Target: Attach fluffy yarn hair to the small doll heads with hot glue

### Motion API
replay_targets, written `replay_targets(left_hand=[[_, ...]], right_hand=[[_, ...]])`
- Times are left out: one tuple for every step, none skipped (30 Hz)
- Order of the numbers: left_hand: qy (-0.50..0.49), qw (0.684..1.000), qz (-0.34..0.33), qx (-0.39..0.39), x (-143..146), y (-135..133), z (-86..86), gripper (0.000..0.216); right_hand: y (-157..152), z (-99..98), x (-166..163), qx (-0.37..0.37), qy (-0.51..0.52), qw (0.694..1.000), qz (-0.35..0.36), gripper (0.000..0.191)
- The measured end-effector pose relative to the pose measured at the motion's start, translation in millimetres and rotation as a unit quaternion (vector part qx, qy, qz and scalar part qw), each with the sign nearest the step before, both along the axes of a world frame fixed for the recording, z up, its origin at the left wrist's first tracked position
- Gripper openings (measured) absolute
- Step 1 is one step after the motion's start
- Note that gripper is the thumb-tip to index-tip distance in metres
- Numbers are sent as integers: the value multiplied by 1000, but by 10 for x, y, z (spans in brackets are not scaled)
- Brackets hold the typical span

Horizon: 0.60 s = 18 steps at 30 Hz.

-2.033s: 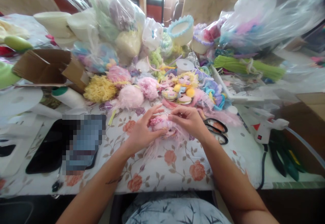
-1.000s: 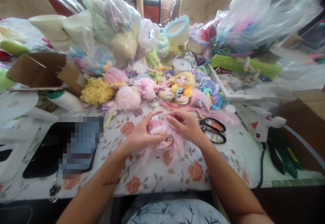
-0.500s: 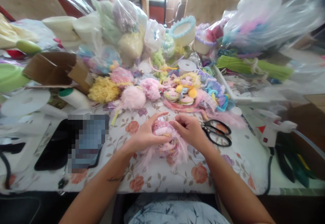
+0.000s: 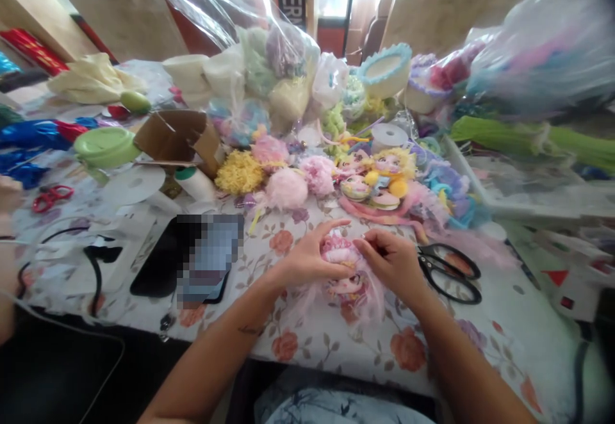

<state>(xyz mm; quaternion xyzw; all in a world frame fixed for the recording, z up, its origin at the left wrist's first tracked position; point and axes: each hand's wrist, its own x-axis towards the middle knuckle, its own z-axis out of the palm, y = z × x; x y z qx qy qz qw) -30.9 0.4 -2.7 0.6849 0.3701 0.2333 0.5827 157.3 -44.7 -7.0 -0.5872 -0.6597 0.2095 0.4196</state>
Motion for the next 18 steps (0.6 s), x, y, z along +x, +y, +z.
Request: replay_targets(left_hand=[[-1,1000,-1,-3,1,-4,7,83],[-2,1000,-4,-5,2,-7,15,83],[-1,1000,-7,-5,2,-9,23,82],[1,1000,-11,-2,2,-9,31,82],[3,1000,-16,1,1,-8,39,82],[5,1000,-21,6,-1,-7,47,82],[7,1000,-28,9,-2,-6,53,82],[8,999,-33,10,-3,-5,57,82],[8,999,-37,9,-3,-4,60,82],[7,999,-38,6,-3,-5,61,82],[6,999,-37,3,-2,-6,61,83],[4,999,-34,1,-1,-7,60,83],[2,1000,-29,2,0,-9,58,83],[1,1000,-25,3,1,-9,56,83],[0,1000,-23,4,2,-10,54,83],[0,1000,-22,4,2,-10,53,83],[1,1000,-22,5,2,-9,51,83],[3,1000,-23,5,2,-8,49,83]], right_hand=[[3,21,14,-9,5,1000,6,28],[5,42,28,-17,9,1000,14,29],[8,63,41,-26,11,999,21,31],[9,80,53,-35,12,999,28,32],[10,92,63,-44,12,998,35,34],[8,98,72,-51,12,998,42,35],[6,99,79,-56,12,997,47,36],[2,94,83,-59,10,997,50,37],[-2,86,84,-59,6,997,50,37],[-6,75,83,-55,-1,997,47,37],[-9,65,78,-48,-11,998,40,36],[-12,55,71,-38,-21,999,33,35],[-15,48,62,-25,-31,999,25,34],[-17,44,51,-10,-39,999,19,33],[-18,41,40,4,-45,999,14,33],[-20,39,30,16,-48,999,11,32],[-22,37,20,25,-51,998,8,31],[-24,33,11,29,-53,998,7,31]])
